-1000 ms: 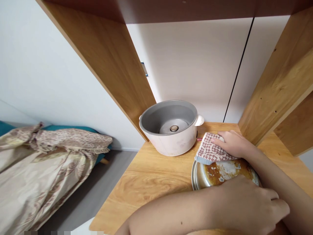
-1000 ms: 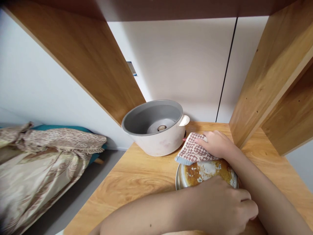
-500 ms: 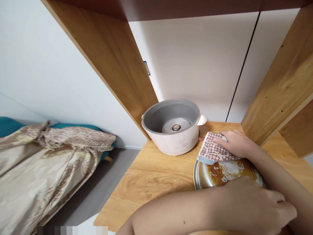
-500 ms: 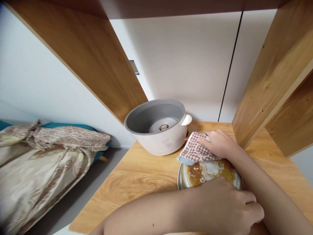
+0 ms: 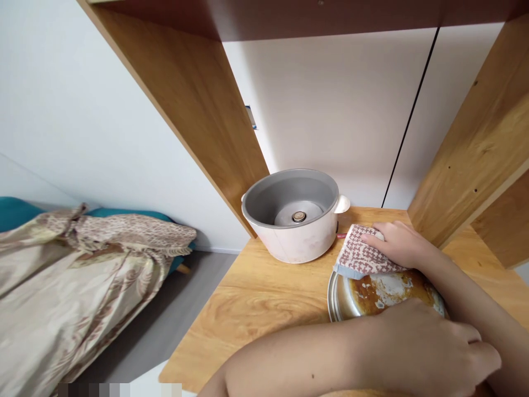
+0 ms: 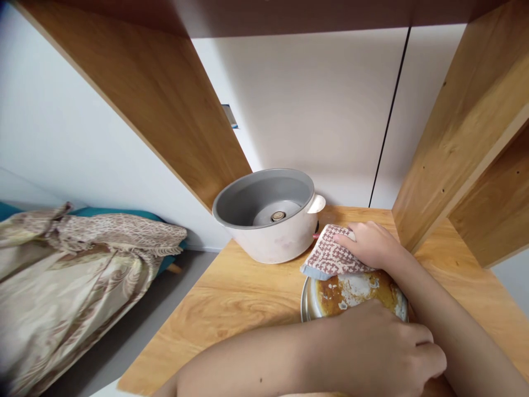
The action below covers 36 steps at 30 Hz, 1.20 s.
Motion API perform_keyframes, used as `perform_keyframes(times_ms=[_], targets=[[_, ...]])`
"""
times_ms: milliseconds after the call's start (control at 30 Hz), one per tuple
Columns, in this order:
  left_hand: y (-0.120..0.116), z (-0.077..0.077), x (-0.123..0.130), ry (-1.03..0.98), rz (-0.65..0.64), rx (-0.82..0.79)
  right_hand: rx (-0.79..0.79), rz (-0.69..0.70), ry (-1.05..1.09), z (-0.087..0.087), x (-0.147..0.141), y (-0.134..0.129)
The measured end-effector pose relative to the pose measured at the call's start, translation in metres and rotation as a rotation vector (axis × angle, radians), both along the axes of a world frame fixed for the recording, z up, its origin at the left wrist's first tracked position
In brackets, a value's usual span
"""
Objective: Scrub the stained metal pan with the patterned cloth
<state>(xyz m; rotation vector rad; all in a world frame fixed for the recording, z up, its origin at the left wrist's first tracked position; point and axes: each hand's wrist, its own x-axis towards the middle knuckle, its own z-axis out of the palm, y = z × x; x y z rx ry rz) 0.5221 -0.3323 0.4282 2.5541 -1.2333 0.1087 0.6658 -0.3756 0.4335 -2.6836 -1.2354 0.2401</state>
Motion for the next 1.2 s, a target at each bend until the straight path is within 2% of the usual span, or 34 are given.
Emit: perform_keyframes(times_ms=[400,633,1200], targets=[[0.0004,0.003,0.0008,0.057,-0.01,-0.003,0.011,0.004,0.004,-0.0006,0.0003,-0.0005],[0.0029,0.0061,-0.0036,0.018,0.013,-0.018,0.025,0.003,0.015,-0.0012,0.0001,-0.0006],[0.0033,0.0013,-0.0047,-0.064,0.011,-0.066,0.02,0.006,0.019,-0.0031,0.0023,-0.0014]])
